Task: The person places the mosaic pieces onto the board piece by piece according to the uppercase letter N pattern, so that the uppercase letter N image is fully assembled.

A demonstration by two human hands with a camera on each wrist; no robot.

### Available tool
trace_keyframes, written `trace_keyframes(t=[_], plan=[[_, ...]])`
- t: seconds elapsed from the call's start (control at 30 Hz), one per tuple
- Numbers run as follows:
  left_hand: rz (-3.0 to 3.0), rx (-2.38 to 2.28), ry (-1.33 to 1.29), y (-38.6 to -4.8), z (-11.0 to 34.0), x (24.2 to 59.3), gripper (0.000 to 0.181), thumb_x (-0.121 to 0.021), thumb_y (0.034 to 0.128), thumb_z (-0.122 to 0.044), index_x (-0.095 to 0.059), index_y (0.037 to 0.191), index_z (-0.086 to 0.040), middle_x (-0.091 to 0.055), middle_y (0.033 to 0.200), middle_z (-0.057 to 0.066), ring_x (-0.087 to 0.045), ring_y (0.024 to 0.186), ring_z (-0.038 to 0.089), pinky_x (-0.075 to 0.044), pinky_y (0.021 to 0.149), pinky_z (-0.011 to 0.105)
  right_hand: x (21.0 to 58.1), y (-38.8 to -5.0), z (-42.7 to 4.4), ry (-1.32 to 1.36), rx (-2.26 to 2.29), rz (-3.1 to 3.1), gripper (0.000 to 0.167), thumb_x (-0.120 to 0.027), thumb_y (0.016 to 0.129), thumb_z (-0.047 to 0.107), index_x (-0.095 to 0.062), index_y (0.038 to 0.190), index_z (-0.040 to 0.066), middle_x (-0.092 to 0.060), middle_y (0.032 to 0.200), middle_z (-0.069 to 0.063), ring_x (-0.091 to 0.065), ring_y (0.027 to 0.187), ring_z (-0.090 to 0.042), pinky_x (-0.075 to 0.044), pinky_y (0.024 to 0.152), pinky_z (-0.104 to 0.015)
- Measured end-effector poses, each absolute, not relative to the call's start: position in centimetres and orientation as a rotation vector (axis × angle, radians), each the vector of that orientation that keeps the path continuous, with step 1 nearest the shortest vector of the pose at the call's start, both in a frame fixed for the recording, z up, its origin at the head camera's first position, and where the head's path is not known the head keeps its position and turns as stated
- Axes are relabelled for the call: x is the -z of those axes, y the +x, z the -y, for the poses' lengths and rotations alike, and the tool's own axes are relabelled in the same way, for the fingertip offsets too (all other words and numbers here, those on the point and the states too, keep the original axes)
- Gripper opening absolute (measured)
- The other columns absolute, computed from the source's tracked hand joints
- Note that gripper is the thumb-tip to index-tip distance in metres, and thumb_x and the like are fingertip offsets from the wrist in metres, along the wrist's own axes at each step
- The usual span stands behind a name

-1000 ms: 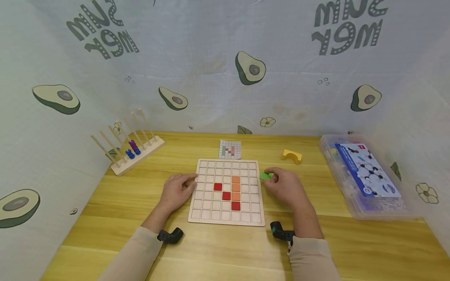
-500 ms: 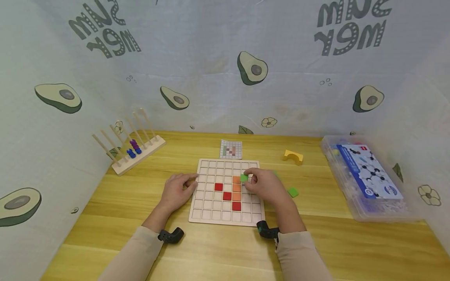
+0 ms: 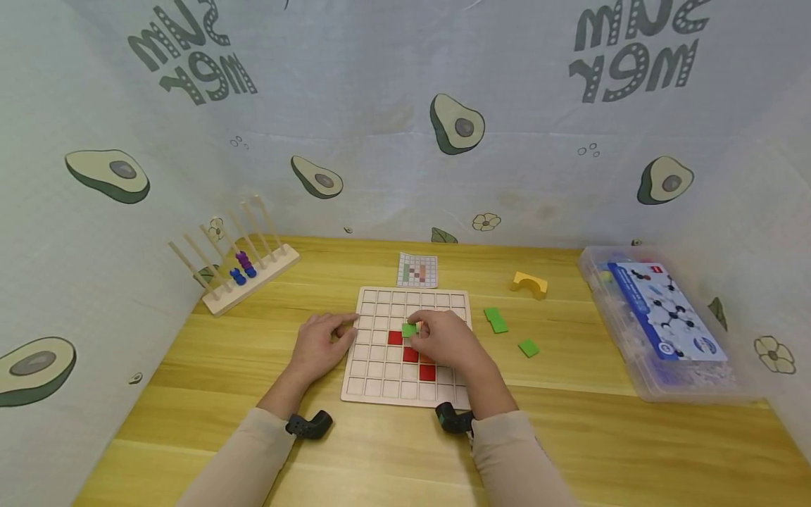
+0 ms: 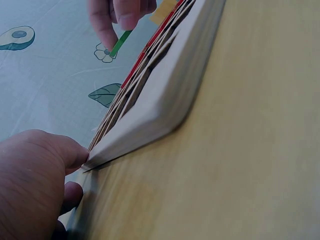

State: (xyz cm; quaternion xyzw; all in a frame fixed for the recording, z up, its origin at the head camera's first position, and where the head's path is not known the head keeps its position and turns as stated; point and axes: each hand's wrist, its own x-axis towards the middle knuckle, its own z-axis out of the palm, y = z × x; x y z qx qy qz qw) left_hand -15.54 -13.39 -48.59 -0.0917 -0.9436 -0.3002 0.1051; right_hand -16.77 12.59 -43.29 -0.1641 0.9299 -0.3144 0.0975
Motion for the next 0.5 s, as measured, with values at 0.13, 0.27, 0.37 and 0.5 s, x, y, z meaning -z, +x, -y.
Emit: trace_keyframes(t=[0.13,0.27,0.37,0.5], plan=[[2.784,0.891,-0.27,-15.5,13.4,48.5,0.029,-0.068,0.0954,-0.029,-0.075,0.123,-0.023,-0.064,0.08,-0.006,-0.05,0.079,0.014,-0.033,0.075,0.032,43.4,-16.9,-11.4,-0.495,0.923,-2.748,0.027,-0.07,0.089,0.017,-0.073,0.116,0.012,-0.052,0.068,0.004,-0.044,0.058,-0.011,-0.035,0.056,-0.026],[2.787,0.897,-0.267,-15.5,13.4,48.4,0.029,-0.069,0.0952,-0.029,-0.075,0.123,-0.022,-0.065,0.08,-0.006,-0.05,0.079,0.015,-0.034,0.075,0.032,43.4,-17.3,-10.3,-0.523,0.908,-2.761,0.026,-0.07,0.09,0.018,-0.073,0.116,0.012,-0.055,0.069,0.003,-0.046,0.055,-0.01,-0.036,0.055,-0.026],[2.787,0.897,-0.267,-15.5,13.4,48.3,0.029,-0.069,0.0952,-0.029,-0.075,0.123,-0.022,-0.064,0.08,-0.006,-0.05,0.079,0.015,-0.034,0.075,0.032,43.4,-17.6,-9.5,-0.535,0.897,-2.766,0.027,-0.07,0.091,0.019,-0.073,0.117,0.012,-0.054,0.068,0.004,-0.046,0.055,-0.01,-0.037,0.056,-0.027],[2.793,0.89,-0.268,-15.5,13.4,48.3,0.03,-0.069,0.0953,-0.029,-0.075,0.124,-0.022,-0.064,0.081,-0.006,-0.051,0.08,0.015,-0.034,0.076,0.033,43.3,-18.0,-8.5,-0.522,0.891,-2.762,0.028,-0.071,0.091,0.02,-0.073,0.118,0.013,-0.053,0.065,0.004,-0.045,0.053,-0.01,-0.036,0.055,-0.027]])
